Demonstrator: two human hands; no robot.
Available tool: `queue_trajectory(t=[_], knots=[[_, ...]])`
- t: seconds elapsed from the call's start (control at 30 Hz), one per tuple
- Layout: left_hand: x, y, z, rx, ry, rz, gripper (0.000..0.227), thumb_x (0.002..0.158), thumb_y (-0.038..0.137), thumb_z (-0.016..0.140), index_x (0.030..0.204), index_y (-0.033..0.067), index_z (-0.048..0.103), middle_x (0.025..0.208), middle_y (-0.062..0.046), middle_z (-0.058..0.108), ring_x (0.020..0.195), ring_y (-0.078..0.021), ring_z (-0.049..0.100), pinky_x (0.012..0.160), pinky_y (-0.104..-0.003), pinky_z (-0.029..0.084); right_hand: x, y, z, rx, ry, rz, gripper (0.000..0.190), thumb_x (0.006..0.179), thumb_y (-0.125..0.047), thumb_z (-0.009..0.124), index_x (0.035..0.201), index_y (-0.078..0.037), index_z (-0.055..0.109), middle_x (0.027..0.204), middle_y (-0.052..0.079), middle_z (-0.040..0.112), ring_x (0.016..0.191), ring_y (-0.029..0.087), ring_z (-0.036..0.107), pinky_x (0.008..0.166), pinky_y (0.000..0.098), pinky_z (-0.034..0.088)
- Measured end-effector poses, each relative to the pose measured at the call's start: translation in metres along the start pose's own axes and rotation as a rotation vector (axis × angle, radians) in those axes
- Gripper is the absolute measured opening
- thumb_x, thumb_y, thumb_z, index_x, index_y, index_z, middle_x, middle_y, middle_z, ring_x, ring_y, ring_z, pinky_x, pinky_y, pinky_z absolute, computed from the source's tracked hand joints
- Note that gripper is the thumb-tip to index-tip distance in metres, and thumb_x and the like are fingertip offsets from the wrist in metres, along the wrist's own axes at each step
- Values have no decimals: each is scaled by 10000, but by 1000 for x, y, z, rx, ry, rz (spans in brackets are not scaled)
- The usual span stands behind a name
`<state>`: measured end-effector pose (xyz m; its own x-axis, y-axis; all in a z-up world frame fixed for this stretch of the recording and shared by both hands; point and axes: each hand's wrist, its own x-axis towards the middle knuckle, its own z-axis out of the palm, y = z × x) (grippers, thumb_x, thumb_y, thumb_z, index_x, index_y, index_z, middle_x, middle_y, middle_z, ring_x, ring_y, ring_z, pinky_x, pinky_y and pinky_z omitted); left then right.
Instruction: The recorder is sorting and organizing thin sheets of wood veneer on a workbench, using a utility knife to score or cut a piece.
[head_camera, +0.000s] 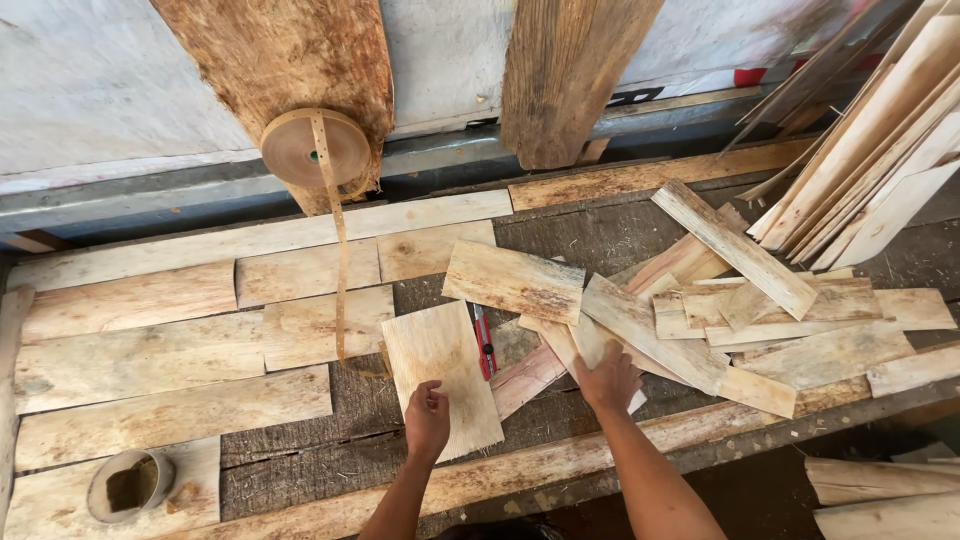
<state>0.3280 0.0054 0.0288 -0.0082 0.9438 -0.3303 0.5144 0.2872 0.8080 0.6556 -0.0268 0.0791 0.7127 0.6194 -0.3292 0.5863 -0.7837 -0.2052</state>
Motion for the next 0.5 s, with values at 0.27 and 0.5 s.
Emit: queue_trajectory(t=[0.27,0.5], knots=[[-7,10,-1,5,-93,-65,306,966,142,617,1249,35,660,947,-93,723,811,-183,699,720,-353,605,-15,-27,26,572,-126,64,548,1022,-510,490,1389,-103,513,1146,183,712,955,351,735,835,479,587],[-14,9,-3,-43,-155,-71,286,973,155,626,1222,22,671,905,-86,757,755,-159,688,690,-326,563,18,-10,103,643,44,-267,419,1059,-366,501,1148,6,673,962,217,739,888,375,702,795,463,539]])
